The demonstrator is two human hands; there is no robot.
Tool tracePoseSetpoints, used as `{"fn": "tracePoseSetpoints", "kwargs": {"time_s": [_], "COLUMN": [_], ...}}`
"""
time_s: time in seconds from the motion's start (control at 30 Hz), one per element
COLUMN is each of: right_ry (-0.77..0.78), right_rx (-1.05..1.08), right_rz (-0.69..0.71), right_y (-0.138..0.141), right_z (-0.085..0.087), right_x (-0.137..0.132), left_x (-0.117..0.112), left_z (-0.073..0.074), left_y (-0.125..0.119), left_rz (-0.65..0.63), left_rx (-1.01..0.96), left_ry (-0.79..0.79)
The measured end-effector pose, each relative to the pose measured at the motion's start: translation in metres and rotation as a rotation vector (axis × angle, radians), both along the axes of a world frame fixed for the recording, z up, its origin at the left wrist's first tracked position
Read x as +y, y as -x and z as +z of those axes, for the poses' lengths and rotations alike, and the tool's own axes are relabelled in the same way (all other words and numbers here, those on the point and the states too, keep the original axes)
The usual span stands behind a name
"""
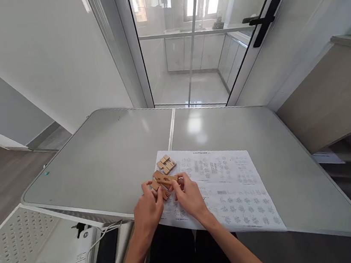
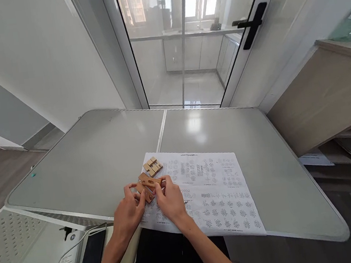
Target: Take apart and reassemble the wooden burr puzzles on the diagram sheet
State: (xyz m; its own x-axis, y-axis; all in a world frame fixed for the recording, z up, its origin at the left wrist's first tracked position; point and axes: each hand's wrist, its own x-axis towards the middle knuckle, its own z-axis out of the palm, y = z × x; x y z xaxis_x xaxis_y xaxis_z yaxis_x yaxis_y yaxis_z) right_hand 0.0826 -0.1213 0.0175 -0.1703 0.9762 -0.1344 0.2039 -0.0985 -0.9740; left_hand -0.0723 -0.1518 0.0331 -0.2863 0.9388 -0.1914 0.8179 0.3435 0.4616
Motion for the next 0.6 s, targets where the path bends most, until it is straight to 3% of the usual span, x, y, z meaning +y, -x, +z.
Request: {"fn": "tracePoseSetpoints", "kwargs": {"time_s": [0.13, 0.27, 0.47, 0.6], "right_ry": [-0.024, -0.036, -0.082, -0.099], "right_rx": [-0.086, -0.134, -0.099, -0.128], "right_rz": [0.004, 0.028, 0.028, -0.057], "right_y": [0.004, -0.01, -0.073, -0.122], "right_z": [-0.001, 0.001, 0.007, 0.006], "right_x": [0.005, 0.003, -0.013, -0.027], "left_x": [0.0, -0.002, 0.013, 0.035], "left_z": [-0.002, -0.004, -0.009, -0.012], "left_y": [0.0, 0.011, 0.044, 0.058], "left_rz": [-0.016, -0.025, 0.051, 0.085], "left_rx": [-0.026, -0.056, -0.038, -0.046], "left_ry": [-0.046, -0.099, -0.258, -0.347]}}
